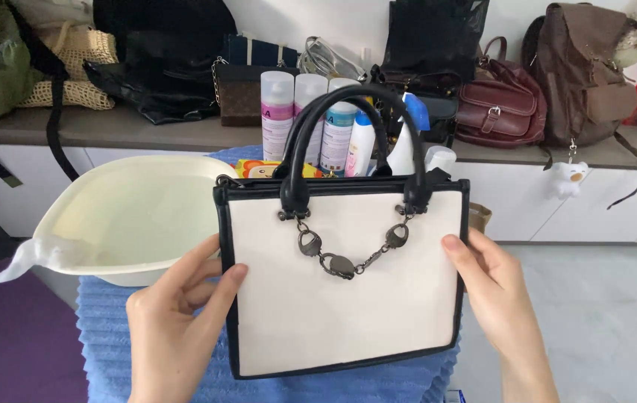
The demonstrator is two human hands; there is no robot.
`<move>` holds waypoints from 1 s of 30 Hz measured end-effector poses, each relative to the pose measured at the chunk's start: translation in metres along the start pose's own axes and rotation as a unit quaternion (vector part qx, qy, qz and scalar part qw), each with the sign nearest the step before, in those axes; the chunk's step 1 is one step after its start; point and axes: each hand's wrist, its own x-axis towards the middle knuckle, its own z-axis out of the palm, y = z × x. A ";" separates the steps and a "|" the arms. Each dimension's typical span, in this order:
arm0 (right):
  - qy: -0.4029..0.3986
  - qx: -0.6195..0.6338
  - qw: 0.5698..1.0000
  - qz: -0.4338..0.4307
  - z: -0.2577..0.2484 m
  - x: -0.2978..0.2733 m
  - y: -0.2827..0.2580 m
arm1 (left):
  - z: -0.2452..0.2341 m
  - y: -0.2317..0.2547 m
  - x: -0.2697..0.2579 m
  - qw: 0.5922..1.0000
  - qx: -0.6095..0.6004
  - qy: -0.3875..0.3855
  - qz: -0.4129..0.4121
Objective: Cleaning a black and white handbag using wet wipes and a cloth, covering the interior, exterior, and handles.
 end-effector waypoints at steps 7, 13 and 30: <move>0.002 -0.018 1.000 0.009 -0.008 0.006 -0.021 | 0.000 0.010 0.001 0.998 -0.048 0.008 -0.036; 0.002 0.071 0.995 0.064 -0.004 0.020 0.013 | 0.004 -0.006 -0.004 0.993 -0.091 0.033 -0.072; 0.087 -0.141 0.985 -0.047 -0.010 0.034 0.091 | 0.013 -0.009 -0.018 0.991 -0.128 0.044 0.004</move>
